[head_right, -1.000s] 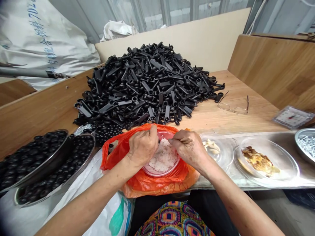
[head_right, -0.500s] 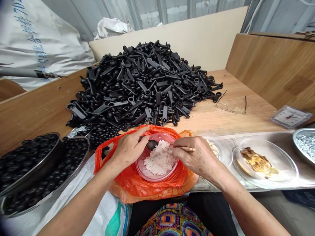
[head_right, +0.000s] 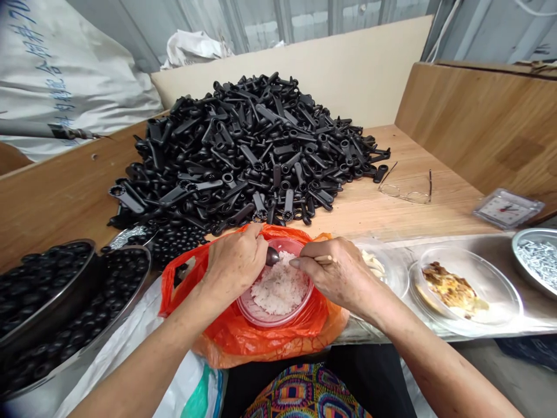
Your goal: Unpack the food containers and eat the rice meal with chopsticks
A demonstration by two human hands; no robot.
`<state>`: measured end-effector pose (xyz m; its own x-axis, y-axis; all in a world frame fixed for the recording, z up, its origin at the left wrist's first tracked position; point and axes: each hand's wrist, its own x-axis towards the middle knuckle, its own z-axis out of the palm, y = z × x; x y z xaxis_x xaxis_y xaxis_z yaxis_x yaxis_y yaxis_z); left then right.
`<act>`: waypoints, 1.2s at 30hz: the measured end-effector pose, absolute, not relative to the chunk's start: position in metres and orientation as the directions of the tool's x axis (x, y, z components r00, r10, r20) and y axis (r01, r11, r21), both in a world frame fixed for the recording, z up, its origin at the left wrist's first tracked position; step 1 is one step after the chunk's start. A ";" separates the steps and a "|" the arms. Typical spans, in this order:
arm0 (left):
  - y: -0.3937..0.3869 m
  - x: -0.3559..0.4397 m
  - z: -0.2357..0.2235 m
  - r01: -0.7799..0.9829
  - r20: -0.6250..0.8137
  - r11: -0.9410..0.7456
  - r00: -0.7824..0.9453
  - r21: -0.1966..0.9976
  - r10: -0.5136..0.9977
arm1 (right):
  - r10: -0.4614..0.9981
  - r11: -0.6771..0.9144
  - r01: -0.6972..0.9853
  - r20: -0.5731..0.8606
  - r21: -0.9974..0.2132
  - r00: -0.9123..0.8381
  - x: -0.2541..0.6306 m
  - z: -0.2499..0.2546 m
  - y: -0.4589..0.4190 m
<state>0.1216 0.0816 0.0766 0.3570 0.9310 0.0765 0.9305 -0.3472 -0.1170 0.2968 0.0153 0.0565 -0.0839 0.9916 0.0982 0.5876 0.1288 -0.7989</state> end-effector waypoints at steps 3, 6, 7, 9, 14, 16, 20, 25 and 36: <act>0.086 0.126 0.070 0.944 0.056 -0.315 0.322 -0.098 0.945 | 0.992 0.118 0.524 0.079 -0.843 -0.096 0.300 0.048 0.022; 0.087 0.127 0.066 0.951 0.049 -0.309 0.310 -0.034 0.949 | 0.993 0.101 0.466 0.064 -0.879 -0.095 0.303 0.039 0.027; 0.088 0.126 0.064 0.952 0.044 -0.306 0.307 -0.010 0.951 | 0.994 0.097 0.455 0.062 -0.885 -0.091 0.303 0.037 0.029; 0.091 0.125 0.060 0.954 0.037 -0.300 0.298 0.031 0.954 | 0.995 0.086 0.424 0.056 -0.902 -0.083 0.304 0.034 0.030; 0.106 0.115 0.048 0.946 0.039 -0.261 0.258 0.193 0.965 | 0.994 0.095 0.365 0.071 -0.926 -0.078 0.303 0.031 0.030; 0.110 0.110 0.045 0.932 0.023 -0.229 0.232 0.282 0.973 | 0.993 0.112 0.369 0.091 -0.923 -0.076 0.302 0.030 0.030; 0.109 0.101 0.042 0.878 -0.016 -0.167 0.195 0.449 0.981 | 0.989 0.144 0.413 0.122 -0.900 -0.078 0.297 0.028 0.026; 0.105 0.096 0.038 0.803 0.010 -0.149 0.176 0.577 0.984 | 0.978 0.208 0.503 0.192 -0.839 -0.084 0.286 0.029 0.020; 0.105 0.084 0.026 0.634 0.038 -0.102 0.115 0.767 0.993 | 0.871 0.458 0.610 0.463 -0.647 -0.162 0.275 0.020 0.001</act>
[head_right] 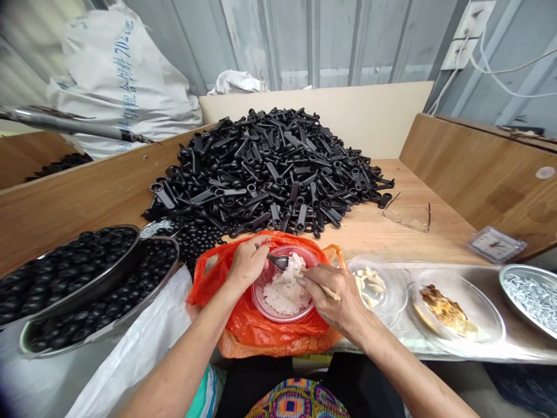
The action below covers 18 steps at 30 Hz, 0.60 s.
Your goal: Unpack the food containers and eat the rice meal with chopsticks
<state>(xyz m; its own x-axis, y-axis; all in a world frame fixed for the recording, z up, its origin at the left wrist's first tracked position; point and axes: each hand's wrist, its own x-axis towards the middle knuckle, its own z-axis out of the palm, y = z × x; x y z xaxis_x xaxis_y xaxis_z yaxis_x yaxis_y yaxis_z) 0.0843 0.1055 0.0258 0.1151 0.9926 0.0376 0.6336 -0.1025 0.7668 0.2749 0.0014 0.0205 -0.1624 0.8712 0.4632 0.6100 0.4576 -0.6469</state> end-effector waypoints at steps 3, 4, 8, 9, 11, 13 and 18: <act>0.107 0.077 0.024 0.557 0.040 -0.092 0.104 0.826 0.994 | 0.818 0.532 0.618 0.540 -0.579 -0.199 0.272 0.021 -0.005; 0.108 0.074 0.024 0.528 0.041 -0.087 0.098 0.845 0.994 | 0.798 0.555 0.622 0.564 -0.552 -0.212 0.270 0.022 -0.007; 0.107 0.061 0.025 0.412 0.048 -0.070 0.065 0.908 0.997 | 0.738 0.618 0.645 0.616 -0.450 -0.277 0.263 0.033 -0.018; 0.106 0.059 0.026 0.385 0.046 -0.065 0.058 0.920 0.997 | 0.711 0.634 0.660 0.638 -0.402 -0.295 0.261 0.035 -0.020; 0.104 0.055 0.027 0.334 0.035 -0.050 0.052 0.941 0.998 | 0.643 0.657 0.703 0.689 -0.273 -0.333 0.258 0.038 -0.026; 0.102 0.054 0.028 0.284 0.016 -0.031 0.052 0.958 0.999 | 0.592 0.652 0.743 0.715 -0.154 -0.371 0.256 0.036 -0.031; 0.099 0.058 0.029 0.144 -0.058 0.046 0.075 0.988 0.996 | 0.586 0.615 0.789 0.658 0.019 -0.473 0.258 0.026 -0.045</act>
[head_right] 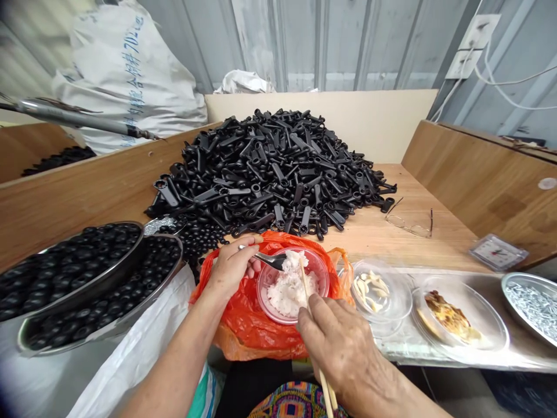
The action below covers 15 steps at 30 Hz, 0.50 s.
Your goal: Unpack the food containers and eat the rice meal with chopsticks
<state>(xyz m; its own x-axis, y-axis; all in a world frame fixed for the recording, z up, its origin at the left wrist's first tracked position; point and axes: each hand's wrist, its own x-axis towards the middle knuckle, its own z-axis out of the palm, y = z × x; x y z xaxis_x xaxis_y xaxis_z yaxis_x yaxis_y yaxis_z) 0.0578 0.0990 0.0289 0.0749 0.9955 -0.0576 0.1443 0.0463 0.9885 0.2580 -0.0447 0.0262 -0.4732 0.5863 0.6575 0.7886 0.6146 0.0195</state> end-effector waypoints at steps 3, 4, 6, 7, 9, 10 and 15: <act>0.097 0.061 0.028 0.076 -0.091 0.084 0.096 0.994 0.991 | 0.547 0.627 0.772 0.648 0.102 -0.530 0.257 0.029 -0.053; 0.096 0.062 0.027 0.058 -0.096 0.091 0.103 0.994 0.990 | 0.537 0.638 0.760 0.637 0.123 -0.553 0.255 0.031 -0.055; 0.094 0.063 0.026 0.030 -0.101 0.098 0.118 0.995 0.988 | 0.522 0.653 0.738 0.604 0.170 -0.601 0.252 0.036 -0.058; 0.093 0.064 0.025 0.021 -0.102 0.100 0.125 0.995 0.987 | 0.519 0.654 0.730 0.586 0.195 -0.622 0.250 0.037 -0.059; 0.092 0.066 0.025 0.010 -0.103 0.102 0.133 0.995 0.986 | 0.528 0.654 0.721 0.543 0.230 -0.652 0.247 0.039 -0.059; 0.092 0.066 0.025 0.007 -0.105 0.105 0.135 0.994 0.985 | 0.535 0.655 0.717 0.522 0.240 -0.664 0.246 0.039 -0.059; 0.097 0.067 0.025 -0.004 -0.122 0.124 0.152 0.992 0.981 | 0.560 0.661 0.716 0.488 0.224 -0.670 0.249 0.036 -0.058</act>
<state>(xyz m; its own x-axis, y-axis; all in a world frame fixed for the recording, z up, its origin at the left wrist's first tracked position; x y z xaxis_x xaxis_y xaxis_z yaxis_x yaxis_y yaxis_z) 0.0670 0.0967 0.0253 0.1521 0.9808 -0.1220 -0.0035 0.1240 0.9923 0.2492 -0.0579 0.0359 -0.6699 0.5598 0.4878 0.7159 0.6611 0.2244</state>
